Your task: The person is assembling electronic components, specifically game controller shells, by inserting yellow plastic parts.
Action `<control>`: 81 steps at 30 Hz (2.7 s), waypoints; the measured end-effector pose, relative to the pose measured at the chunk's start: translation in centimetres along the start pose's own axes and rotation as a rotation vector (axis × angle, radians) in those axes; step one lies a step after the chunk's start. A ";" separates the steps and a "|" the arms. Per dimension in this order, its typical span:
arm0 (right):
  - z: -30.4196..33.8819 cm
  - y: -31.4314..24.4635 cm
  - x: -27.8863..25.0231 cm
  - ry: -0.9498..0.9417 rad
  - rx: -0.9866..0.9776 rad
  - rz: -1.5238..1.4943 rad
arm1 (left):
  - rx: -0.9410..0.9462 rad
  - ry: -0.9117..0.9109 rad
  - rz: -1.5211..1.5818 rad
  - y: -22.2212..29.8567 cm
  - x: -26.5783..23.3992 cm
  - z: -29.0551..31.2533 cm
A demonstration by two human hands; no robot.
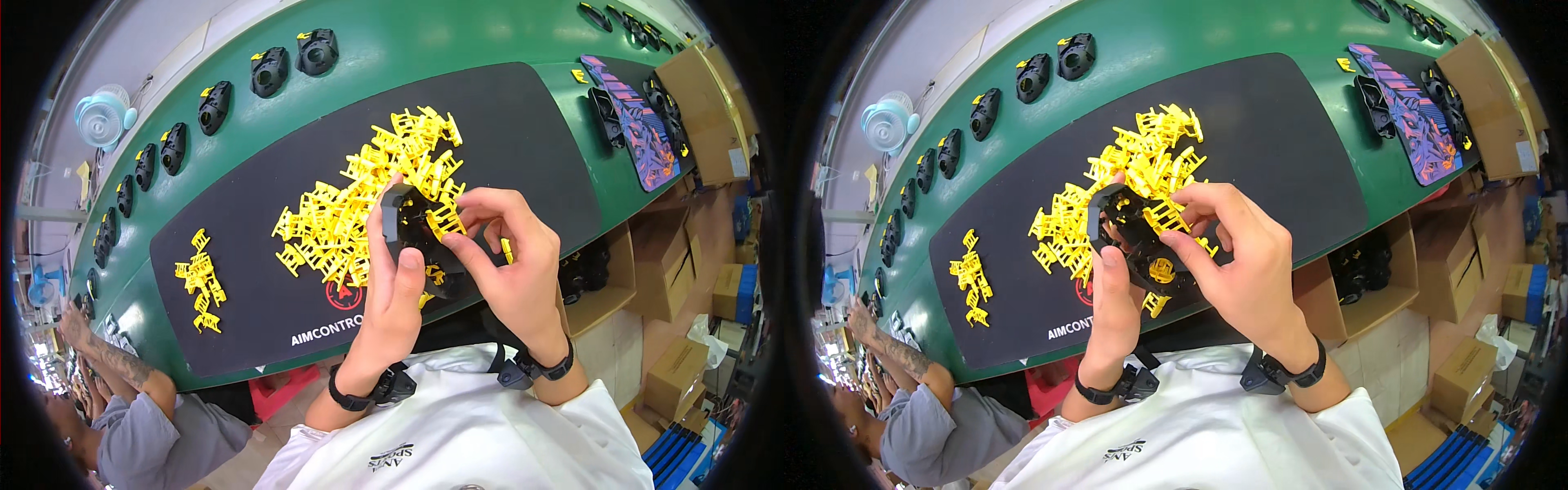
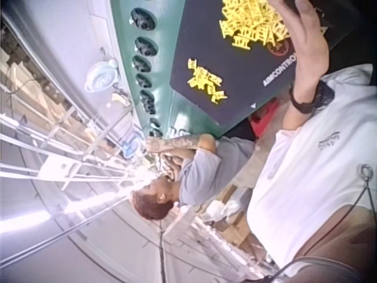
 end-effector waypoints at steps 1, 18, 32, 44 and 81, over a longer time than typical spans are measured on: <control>0.1 0.3 -0.1 0.043 0.078 -0.067 | -0.003 -0.002 -0.001 0.1 0.1 0.2; 0.7 1.0 0.2 0.183 0.055 -0.155 | 0.222 -0.042 -0.217 1.6 1.7 0.0; 0.3 2.4 0.3 -0.045 0.183 -0.421 | -0.022 -0.068 -0.012 1.0 1.4 0.5; 1.8 -1.1 -1.8 -0.195 -0.470 -0.118 | -0.327 -0.073 0.335 0.0 1.5 2.1; 55.0 64.7 -14.7 -0.355 1.876 0.266 | 0.044 -0.305 -2.281 5.6 -25.6 -39.5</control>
Point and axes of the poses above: each hand's wrist, its own z-axis away from the middle knuckle, its own x-axis out of the palm, y = z × x, the point moved 5 cm from there along -z, towards the middle knuckle, and after that the axes turned 5 degrees about -x, right-handed, at the moved point
